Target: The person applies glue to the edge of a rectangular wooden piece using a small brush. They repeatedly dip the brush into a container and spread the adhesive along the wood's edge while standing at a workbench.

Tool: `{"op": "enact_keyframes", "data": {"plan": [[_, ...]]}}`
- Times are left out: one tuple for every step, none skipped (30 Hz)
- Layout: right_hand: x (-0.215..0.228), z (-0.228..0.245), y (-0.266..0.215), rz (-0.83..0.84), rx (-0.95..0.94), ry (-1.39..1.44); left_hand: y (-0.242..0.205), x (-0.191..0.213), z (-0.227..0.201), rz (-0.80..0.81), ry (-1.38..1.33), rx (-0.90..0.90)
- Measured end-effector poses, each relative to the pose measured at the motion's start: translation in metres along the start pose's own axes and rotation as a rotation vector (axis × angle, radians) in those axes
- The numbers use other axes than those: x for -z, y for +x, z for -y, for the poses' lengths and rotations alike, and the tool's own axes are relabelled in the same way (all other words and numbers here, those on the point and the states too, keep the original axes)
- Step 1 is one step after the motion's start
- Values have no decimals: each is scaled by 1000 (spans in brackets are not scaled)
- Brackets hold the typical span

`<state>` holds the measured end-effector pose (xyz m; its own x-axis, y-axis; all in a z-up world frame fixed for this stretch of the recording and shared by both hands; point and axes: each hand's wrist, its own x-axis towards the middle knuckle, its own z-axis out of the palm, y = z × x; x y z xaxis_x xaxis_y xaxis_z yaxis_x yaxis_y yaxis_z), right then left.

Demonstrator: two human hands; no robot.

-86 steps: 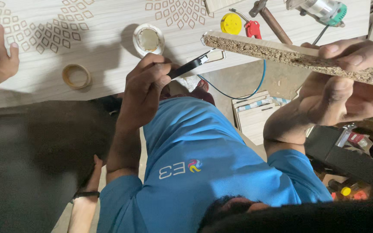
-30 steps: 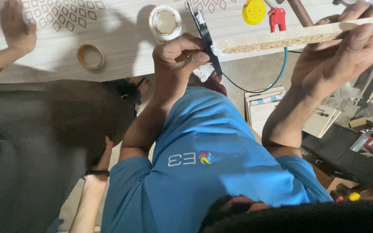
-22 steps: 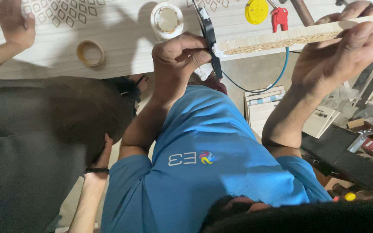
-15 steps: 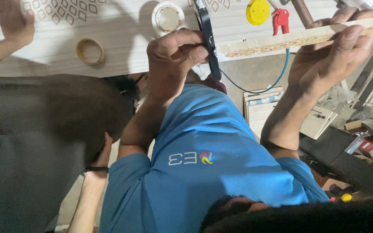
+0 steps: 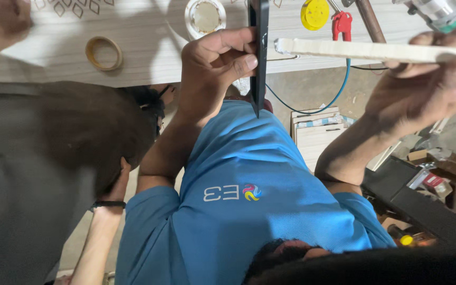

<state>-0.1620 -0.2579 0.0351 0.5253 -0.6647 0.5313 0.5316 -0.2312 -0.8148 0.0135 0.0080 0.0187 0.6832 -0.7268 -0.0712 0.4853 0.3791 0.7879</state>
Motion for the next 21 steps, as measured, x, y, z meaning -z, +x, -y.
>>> {"op": "enact_keyframes", "data": {"plan": [[3, 3, -1, -10, 24, -19, 1, 0, 0, 0, 26, -21], [6, 6, -3, -22, 48, -37, 2, 0, 0, 3, 54, -42], [10, 9, -4, -1, 89, -63, 2, -1, 0, 5, 81, -63], [13, 11, -5, 23, 116, -77, 2, -1, -1, -6, 97, -63], [16, 14, -6, 46, 143, -90, 3, -1, -1, -17, 112, -64], [18, 16, -6, 73, 154, -91, 3, -1, 0, -26, 127, -63], [20, 18, -7, 99, 176, -102, 3, -1, 0, -41, 152, -63], [20, 19, -7, 126, 199, -111, 3, -1, 1, -56, 177, -63], [20, 20, -6, 153, 234, -129, 4, -1, 1, -72, 201, -63], [19, 22, -7, 167, 253, -144, 5, -1, 2, -75, 198, -68], [18, 22, -6, 180, 272, -158, 6, -1, 3, -78, 194, -73], [16, 23, -8, 182, 276, -169, 6, 0, 4, -81, 191, -78], [16, 24, -8, 185, 286, -182, 6, 0, 5, -77, 202, -90], [17, 24, -9, 187, 295, -194, 6, 1, 6, -72, 214, -102], [19, 24, -8, 190, 312, -209, 7, 2, 7, -68, 226, -113], [23, 25, -9, 201, 321, -215, 7, 3, 8, -65, 233, -122], [28, 25, -9, 212, 330, -221, 7, 4, 9, -63, 241, -132], [33, 25, -10, 232, 333, -219, 7, 5, 11, -60, 248, -142], [38, 26, -10, 252, 336, -218, 8, 6, 11, -60, 247, -151], [42, 28, -10, 300, 349, -243, 9, 6, 12, -60, 246, -159], [44, 30, -9, 347, 363, -268, 11, 7, 13, -61, 245, -167]]}}
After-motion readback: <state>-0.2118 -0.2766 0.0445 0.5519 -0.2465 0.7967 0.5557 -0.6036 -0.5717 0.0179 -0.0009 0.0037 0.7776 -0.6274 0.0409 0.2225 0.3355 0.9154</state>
